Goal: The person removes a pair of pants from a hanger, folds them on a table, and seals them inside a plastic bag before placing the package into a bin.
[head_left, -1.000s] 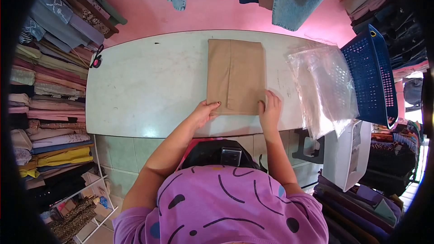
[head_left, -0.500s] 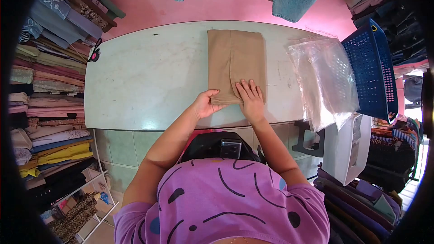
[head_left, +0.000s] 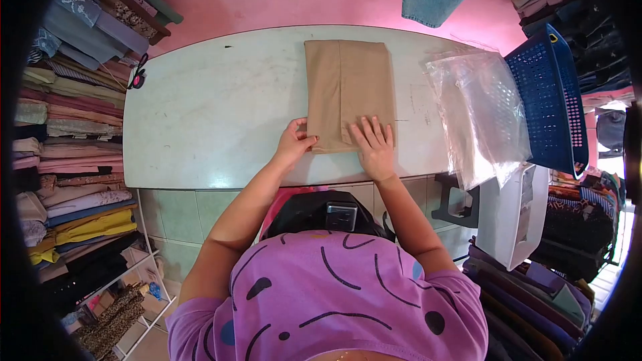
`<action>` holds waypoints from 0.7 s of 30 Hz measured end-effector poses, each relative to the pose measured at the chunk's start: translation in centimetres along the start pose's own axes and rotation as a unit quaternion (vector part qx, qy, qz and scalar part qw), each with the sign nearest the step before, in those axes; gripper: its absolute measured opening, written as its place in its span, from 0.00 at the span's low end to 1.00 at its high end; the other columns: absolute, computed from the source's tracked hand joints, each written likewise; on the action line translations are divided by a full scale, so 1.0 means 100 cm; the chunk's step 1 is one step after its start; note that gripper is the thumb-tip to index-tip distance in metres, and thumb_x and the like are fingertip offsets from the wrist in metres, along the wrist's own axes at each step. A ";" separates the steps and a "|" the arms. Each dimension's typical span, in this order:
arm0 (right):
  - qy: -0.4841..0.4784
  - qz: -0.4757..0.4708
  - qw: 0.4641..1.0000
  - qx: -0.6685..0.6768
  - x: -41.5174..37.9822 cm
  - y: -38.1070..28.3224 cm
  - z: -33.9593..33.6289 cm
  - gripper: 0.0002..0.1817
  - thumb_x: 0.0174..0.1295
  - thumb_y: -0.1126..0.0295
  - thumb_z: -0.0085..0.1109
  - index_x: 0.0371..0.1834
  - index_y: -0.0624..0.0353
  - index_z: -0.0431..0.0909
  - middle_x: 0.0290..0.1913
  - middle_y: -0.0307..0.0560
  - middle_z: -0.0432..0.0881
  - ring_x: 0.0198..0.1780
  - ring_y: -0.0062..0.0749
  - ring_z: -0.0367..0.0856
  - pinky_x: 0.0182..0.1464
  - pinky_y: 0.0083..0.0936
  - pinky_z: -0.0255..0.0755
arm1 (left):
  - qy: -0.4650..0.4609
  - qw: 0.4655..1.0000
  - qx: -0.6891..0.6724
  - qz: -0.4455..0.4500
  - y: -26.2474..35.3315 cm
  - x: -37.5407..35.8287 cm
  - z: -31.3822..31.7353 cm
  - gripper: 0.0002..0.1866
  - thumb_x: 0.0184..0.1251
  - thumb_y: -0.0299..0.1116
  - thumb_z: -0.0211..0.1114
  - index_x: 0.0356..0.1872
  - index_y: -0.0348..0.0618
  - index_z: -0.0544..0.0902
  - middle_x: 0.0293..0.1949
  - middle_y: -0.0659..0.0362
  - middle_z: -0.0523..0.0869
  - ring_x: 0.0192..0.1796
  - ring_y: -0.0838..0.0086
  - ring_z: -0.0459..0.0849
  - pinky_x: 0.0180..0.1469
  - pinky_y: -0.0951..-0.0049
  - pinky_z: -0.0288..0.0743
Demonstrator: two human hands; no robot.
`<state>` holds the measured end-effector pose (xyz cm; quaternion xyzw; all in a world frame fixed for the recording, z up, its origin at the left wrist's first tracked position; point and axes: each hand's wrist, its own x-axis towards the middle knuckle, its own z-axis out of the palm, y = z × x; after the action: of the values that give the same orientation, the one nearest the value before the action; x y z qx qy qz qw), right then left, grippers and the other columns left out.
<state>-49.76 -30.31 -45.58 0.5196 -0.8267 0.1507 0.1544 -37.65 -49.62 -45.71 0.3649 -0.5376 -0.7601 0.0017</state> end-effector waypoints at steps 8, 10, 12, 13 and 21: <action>-0.027 -0.018 0.999 0.033 -0.009 0.013 0.000 0.23 0.53 0.73 0.47 0.54 0.46 0.76 0.61 0.38 0.71 0.66 0.35 0.64 0.65 0.51 0.53 | 0.148 0.828 0.434 0.321 0.023 -0.018 0.022 0.35 0.53 0.20 0.62 0.64 0.45 0.60 0.57 0.45 0.71 0.59 0.56 0.71 0.58 0.57 0.67; -0.031 -0.019 0.999 0.026 -0.012 0.015 -0.003 0.23 0.53 0.72 0.49 0.54 0.46 0.76 0.61 0.38 0.71 0.66 0.36 0.64 0.65 0.52 0.51 | 0.059 0.742 0.533 0.403 0.034 -0.015 0.026 0.34 0.54 0.23 0.61 0.65 0.46 0.60 0.62 0.46 0.65 0.64 0.55 0.64 0.63 0.55 0.61; -0.044 -0.021 0.998 0.027 -0.014 0.013 -0.005 0.23 0.52 0.71 0.51 0.54 0.45 0.76 0.62 0.38 0.71 0.66 0.37 0.63 0.65 0.54 0.50 | -0.030 0.636 0.620 0.459 0.023 -0.014 0.024 0.34 0.55 0.26 0.59 0.66 0.47 0.60 0.66 0.48 0.59 0.69 0.54 0.57 0.67 0.53 0.55; -0.071 0.000 0.996 0.061 -0.009 0.011 -0.014 0.24 0.51 0.69 0.53 0.55 0.44 0.75 0.63 0.38 0.69 0.67 0.38 0.61 0.65 0.56 0.48 | -0.066 0.633 0.632 0.442 0.002 -0.005 0.022 0.32 0.57 0.28 0.56 0.66 0.47 0.61 0.68 0.51 0.59 0.70 0.57 0.55 0.68 0.54 0.54; -0.122 0.072 0.983 0.114 -0.010 0.027 0.001 0.29 0.49 0.61 0.62 0.59 0.39 0.70 0.70 0.37 0.56 0.72 0.41 0.50 0.66 0.56 0.45 | -0.130 0.641 0.644 0.398 -0.015 -0.003 0.021 0.30 0.61 0.28 0.50 0.67 0.46 0.59 0.69 0.55 0.58 0.71 0.63 0.55 0.70 0.56 0.50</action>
<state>-51.85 -28.42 -46.27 0.4878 -0.8518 0.1899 -0.0194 -38.04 -47.21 -46.46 -0.0771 -0.9792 -0.1879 -0.0012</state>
